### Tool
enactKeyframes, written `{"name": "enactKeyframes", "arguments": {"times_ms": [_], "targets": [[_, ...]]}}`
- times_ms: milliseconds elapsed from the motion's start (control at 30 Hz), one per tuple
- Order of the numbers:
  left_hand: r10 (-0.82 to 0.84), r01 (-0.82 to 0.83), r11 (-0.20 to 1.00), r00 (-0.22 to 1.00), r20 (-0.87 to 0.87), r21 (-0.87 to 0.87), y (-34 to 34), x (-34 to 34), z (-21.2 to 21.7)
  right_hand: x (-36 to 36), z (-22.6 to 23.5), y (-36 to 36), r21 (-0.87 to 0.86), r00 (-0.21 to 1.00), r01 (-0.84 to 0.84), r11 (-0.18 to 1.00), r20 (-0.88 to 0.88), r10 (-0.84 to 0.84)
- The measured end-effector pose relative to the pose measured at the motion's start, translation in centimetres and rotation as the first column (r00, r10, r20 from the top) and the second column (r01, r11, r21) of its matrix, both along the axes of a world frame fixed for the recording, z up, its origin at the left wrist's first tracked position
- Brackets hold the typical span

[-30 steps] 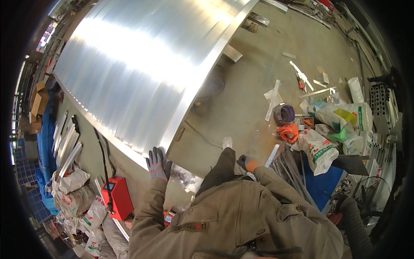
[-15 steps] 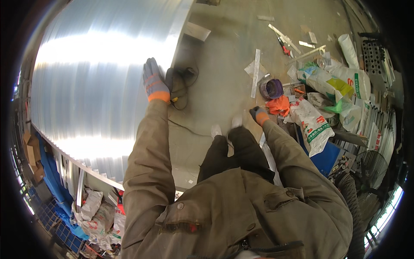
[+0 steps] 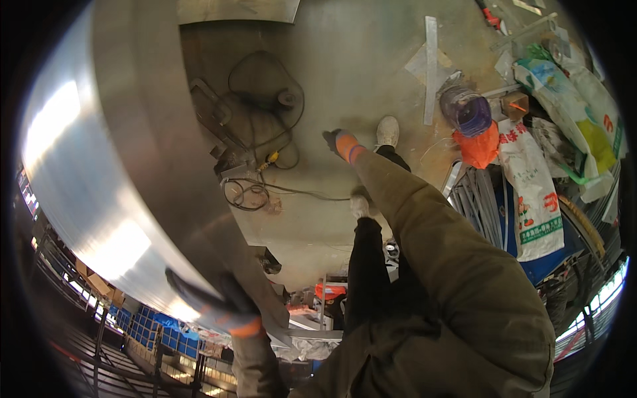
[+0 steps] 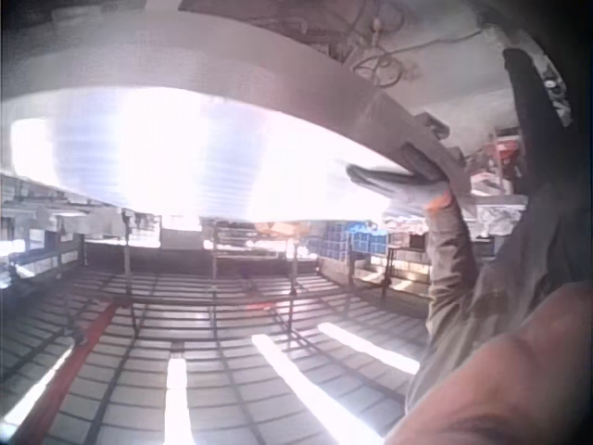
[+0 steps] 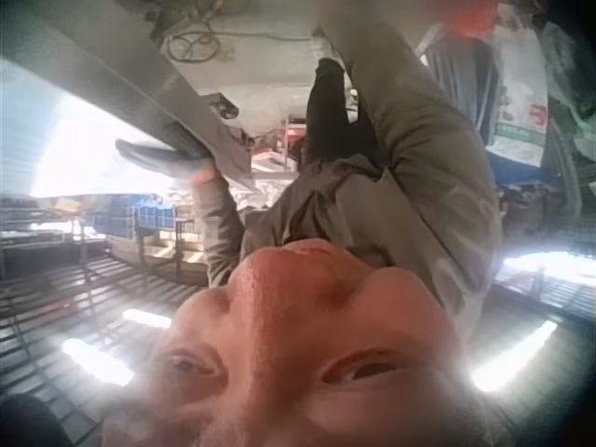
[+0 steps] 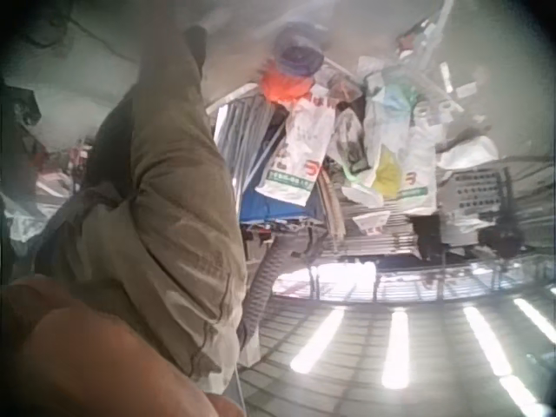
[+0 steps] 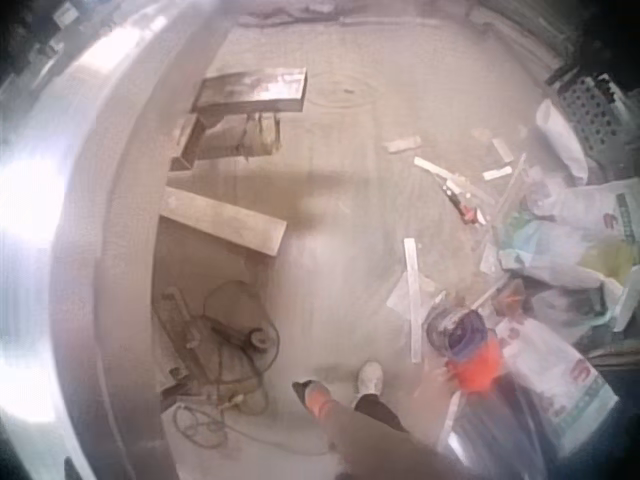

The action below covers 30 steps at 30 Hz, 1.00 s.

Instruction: The person positions and fastens metal strips to a large curved metal panel using a pneumatic nail gun, then smooths the panel edges with an angle grinder. The person moves around the panel to access different sections and uses both tools in sequence.

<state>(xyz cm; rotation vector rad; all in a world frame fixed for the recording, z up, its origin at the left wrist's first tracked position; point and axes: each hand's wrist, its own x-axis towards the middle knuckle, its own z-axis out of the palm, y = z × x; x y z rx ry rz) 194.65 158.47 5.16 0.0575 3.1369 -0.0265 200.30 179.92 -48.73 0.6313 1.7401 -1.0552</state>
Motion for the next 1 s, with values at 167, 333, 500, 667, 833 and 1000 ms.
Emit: {"name": "enactKeyframes", "arguments": {"times_ms": [167, 333, 500, 667, 833, 1000], "targets": [[0.116, -0.123, 0.981, 0.992, 0.052, 0.153, -0.3, 1.8, -1.0, -5.1, -9.7, -5.2, -0.126, 0.981, 0.19, 0.974, 0.049, -0.185], [0.168, -0.185, 0.978, 0.973, 0.155, 0.098, -1.7, 3.4, -2.1, -9.8, -15.6, -8.2, -0.079, 0.933, 0.293, 0.953, 0.242, -0.267], [0.193, -0.215, 0.973, 0.957, 0.216, 0.082, -1.6, 3.1, -2.9, -12.3, -20.7, -10.0, -0.054, 0.994, -0.092, 0.994, 0.051, 0.094], [0.226, -0.243, 0.969, 0.944, 0.239, 0.04, -1.6, 3.4, -2.2, -11.7, -21.5, -10.3, -0.226, 0.991, -0.056, 0.973, -0.127, 0.028], [0.24, -0.259, 0.963, 0.948, 0.209, 0.069, -2.2, 5.4, -0.3, -11.2, -14.7, -10.3, -0.416, 0.972, 0.154, 0.896, -0.098, -0.213], [0.313, -0.333, 0.928, 0.94, 0.133, 0.169, -2.6, 4.3, 0.4, -11.1, 0.0, -8.5, -0.163, 0.992, 0.118, 0.979, -0.032, -0.125]]}}
